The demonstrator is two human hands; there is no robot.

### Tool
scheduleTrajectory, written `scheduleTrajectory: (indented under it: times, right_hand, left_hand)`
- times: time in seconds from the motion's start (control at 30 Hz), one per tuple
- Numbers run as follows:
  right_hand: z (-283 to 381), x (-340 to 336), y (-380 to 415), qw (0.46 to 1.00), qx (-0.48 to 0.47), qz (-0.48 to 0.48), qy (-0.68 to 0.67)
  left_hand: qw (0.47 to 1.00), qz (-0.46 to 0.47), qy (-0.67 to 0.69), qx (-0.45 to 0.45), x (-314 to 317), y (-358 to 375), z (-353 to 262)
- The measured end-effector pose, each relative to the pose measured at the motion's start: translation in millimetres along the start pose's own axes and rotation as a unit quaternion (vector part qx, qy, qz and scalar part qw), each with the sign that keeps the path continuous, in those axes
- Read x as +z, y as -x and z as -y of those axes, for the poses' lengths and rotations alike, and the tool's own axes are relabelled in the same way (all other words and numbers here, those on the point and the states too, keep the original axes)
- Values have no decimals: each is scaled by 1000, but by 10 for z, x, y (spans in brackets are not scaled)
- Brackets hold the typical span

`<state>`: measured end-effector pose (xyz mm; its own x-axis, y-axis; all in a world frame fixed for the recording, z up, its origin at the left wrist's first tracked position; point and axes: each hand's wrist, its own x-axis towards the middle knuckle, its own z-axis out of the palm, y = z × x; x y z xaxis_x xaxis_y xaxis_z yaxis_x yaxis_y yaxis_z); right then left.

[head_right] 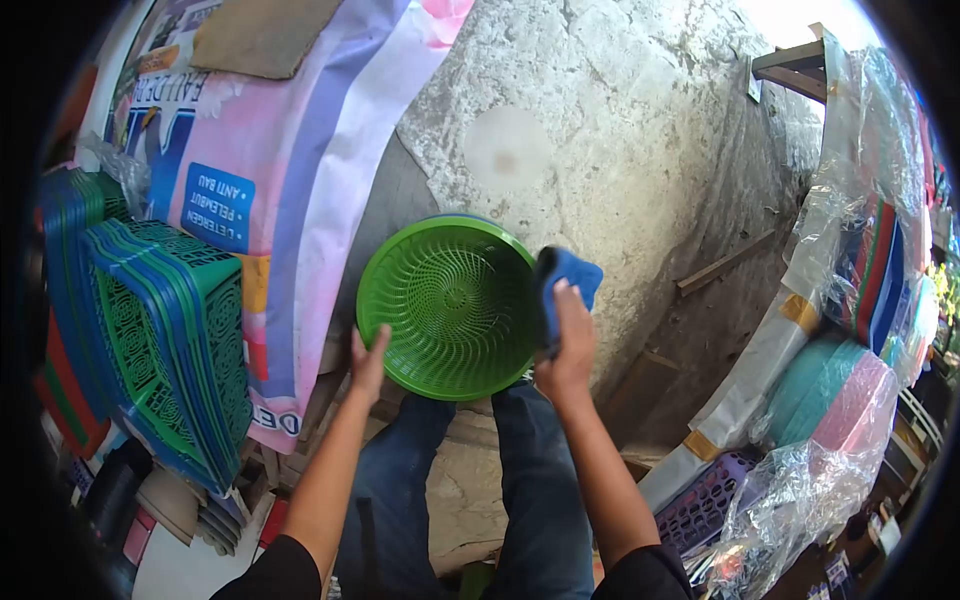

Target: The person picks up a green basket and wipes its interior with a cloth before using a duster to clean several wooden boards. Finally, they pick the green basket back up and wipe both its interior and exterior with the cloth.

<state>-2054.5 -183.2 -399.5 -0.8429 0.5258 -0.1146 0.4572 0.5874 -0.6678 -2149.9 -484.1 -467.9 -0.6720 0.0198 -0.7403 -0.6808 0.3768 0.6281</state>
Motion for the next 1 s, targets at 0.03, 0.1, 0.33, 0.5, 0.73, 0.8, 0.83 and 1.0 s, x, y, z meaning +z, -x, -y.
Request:
scheduleTrajectory:
  times: [0.03,0.1,0.33,0.5,0.73,0.8,0.83,1.0]
  right_hand:
    - [165,14,12,996,-60,22,63]
    - [215,329,123,986,-92,87,108]
    - [-79,1565,101,937,-35,287,194]
    - [153,1163,229,944,-47,271,182]
    - [881,-476,956,962,17,240,129]
    - [1163,-1031,1338,956,135,253,69]
    - [1287,-1265,1580,948,201,242,36]
    - [1467,-1584,3181,918,376,102,-78]
  left_hand:
    - [1000,-1,-3,4,58,63,20]
    - [974,-74,-192,91,131,136,103]
    - [952,-72,-266,131,99,47,136]
    - [963,-23,-214,161,62,169,59]
    - [911,149,-349,163,12,1368,-689]
    - [872,272,-379,145,-48,1644,-858]
    - [867,309,-356,164,-95,1794,-897]
    - [731,456,-466,198,-317,2321,-1433]
